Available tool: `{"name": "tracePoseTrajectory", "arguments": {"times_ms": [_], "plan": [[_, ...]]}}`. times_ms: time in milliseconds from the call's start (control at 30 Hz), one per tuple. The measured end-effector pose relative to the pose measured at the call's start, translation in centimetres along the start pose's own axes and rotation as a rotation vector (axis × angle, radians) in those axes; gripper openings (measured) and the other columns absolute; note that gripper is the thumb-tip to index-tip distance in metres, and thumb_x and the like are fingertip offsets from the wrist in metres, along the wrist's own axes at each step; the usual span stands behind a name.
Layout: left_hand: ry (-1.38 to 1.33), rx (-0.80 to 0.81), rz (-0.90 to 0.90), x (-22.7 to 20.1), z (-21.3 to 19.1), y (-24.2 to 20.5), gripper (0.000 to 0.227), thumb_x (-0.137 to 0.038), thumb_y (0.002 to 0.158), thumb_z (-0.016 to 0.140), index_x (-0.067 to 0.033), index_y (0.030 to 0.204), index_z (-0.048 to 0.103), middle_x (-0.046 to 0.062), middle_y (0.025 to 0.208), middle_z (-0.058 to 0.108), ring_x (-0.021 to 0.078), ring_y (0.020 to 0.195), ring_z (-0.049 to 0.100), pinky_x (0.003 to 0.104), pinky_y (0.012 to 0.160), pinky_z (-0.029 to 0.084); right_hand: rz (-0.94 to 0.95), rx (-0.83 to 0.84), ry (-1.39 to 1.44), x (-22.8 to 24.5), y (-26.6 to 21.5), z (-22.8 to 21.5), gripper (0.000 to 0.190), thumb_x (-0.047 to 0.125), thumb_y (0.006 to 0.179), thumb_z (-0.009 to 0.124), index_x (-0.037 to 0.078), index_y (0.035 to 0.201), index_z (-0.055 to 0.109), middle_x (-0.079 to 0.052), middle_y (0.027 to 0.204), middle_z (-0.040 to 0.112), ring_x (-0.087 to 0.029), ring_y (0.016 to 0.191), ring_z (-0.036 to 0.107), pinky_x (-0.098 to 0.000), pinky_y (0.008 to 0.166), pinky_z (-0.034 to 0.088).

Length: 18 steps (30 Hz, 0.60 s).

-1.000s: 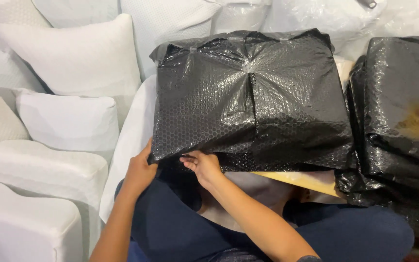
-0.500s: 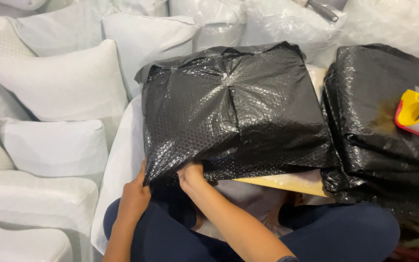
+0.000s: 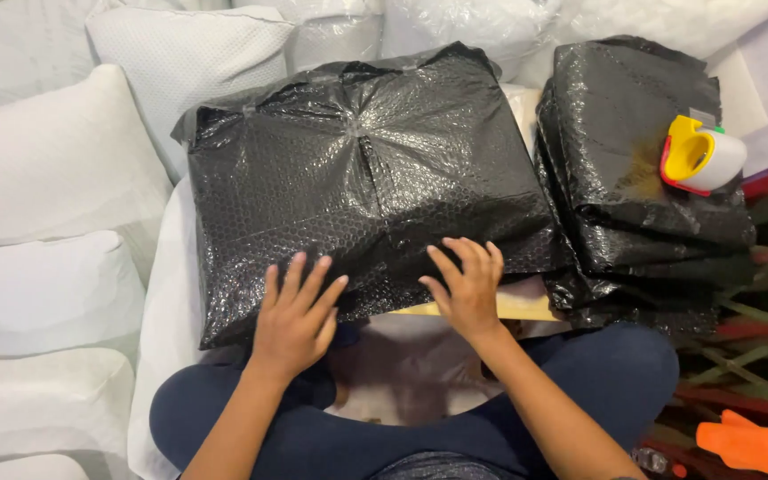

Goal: Wrapping a pillow in black bubble wrap and securing it with adhesive tape.

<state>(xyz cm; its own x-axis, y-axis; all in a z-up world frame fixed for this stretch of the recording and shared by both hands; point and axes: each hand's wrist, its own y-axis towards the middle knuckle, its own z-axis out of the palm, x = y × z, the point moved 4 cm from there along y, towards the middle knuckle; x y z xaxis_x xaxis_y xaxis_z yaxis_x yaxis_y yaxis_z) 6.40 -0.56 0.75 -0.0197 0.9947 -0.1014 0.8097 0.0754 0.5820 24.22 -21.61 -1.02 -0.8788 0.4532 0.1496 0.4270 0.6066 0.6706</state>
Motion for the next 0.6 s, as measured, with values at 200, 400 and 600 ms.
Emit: {"name": "tracePoseTrajectory", "arguments": {"times_ms": [200,400,600], "plan": [[0.106,0.307,0.115,-1.9,5.9,0.4,0.087,-0.058,0.077,0.071,-0.0269,0.154,0.044,0.003,0.171,0.025,0.0356,0.158,0.015,0.073,0.119,0.004,-0.304,0.231,-0.041,-1.2,-1.0,0.6,0.103,0.047,0.057,0.087,0.014,0.149,0.053,-0.012,0.15,0.052,-0.037,0.141,0.041,-0.0726,0.115,0.02],[0.176,0.3,0.177,-3.4,6.8,0.4,0.083,-0.057,0.072,0.076,-0.0305,0.145,0.05,0.0,0.17,0.026,0.0527,0.154,0.013,0.089,0.106,0.009,-0.368,0.223,-0.004,-2.0,-2.1,0.8,0.073,0.046,0.067,0.084,0.012,0.129,0.066,-0.013,0.15,0.052,-0.042,0.144,0.041,-0.0771,0.114,0.024],[0.113,0.142,0.315,-4.3,7.3,0.1,0.031,-0.036,0.092,0.064,-0.0114,0.111,0.065,0.01,0.158,0.049,0.0292,0.151,0.038,0.057,0.123,0.02,-0.422,0.156,-0.026,-1.8,-1.7,0.6,0.035,0.03,0.08,0.08,0.016,0.11,0.071,-0.012,0.141,0.059,-0.046,0.14,0.046,-0.0826,0.107,0.028]]}}
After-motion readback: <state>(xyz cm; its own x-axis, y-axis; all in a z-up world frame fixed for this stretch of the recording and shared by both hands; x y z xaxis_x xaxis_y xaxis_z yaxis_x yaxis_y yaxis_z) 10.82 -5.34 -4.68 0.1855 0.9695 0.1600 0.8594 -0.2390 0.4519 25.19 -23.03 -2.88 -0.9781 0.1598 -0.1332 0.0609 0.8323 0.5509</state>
